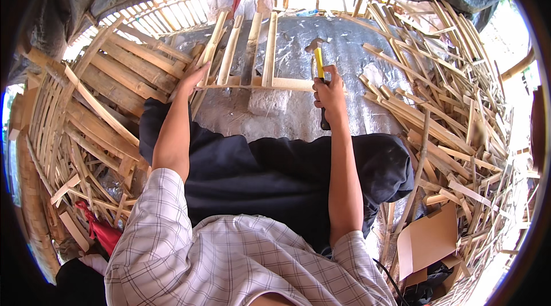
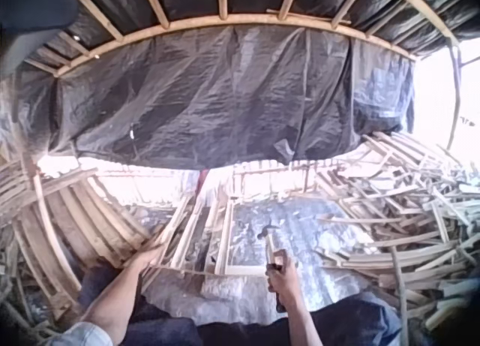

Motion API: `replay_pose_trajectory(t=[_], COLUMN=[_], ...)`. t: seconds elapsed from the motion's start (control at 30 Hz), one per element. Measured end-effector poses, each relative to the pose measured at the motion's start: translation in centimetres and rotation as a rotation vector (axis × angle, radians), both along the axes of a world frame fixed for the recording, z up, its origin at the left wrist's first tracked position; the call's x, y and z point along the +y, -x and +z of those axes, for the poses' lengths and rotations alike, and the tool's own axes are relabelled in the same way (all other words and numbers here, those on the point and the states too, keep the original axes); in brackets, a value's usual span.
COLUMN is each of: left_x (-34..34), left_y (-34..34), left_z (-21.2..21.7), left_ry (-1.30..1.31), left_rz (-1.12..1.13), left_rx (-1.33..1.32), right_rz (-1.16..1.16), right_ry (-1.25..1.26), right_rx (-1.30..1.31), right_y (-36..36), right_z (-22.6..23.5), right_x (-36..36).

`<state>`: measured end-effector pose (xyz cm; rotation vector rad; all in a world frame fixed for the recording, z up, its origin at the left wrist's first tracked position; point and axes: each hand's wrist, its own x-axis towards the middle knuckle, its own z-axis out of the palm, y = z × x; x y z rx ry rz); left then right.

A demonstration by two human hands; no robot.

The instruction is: The person uses a hammer to nail thin wood strips onto a wooden frame while sitting on the floor surrounded by wood debris.

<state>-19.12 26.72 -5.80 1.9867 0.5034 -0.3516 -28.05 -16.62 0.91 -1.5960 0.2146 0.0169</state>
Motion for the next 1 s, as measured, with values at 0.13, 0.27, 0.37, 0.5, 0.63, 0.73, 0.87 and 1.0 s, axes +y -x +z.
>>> replay_pose_trajectory(t=[0.13, 0.27, 0.37, 0.5, 0.63, 0.73, 0.87, 1.0], left_x=[-0.3, 1.5, 9.2, 12.5, 5.0, 5.4, 4.2, -5.6], left_y=[0.2, -0.4, -1.6, -1.6, -0.6, -0.8, 0.4, 2.8], left_z=[1.0, 1.4, 0.1, 0.6, 4.2, 6.4, 5.2, 8.4], left_ry=[0.067, 0.018, -0.149, -0.154, -0.342, -0.610, -1.006, -0.490], left_rz=[0.011, 0.028, -0.089, -0.257, -0.376, -0.403, -0.431, -0.423], left_rx=[0.054, 0.111, 0.225, 0.404, 0.468, 0.534, 0.034, -0.279], right_rz=[-0.007, -0.016, 0.015, 0.009, 0.015, 0.050, 0.104, 0.247], right_ry=[0.007, 0.021, 0.027, 0.047, 0.083, 0.048, 0.021, -0.315], right_rx=[0.013, -0.015, -0.008, -0.015, 0.029, 0.040, -0.050, -0.136], right_y=[0.0, 0.1, 0.2, -0.4, -0.1, 0.7, 1.4, 2.6], right_z=[-0.3, -0.5, 0.2, -0.2, -0.7, 0.2, 1.1, 4.1], right_x=[-0.4, -0.9, 0.3, 0.9, -0.1, 1.3, 2.2, 2.0])
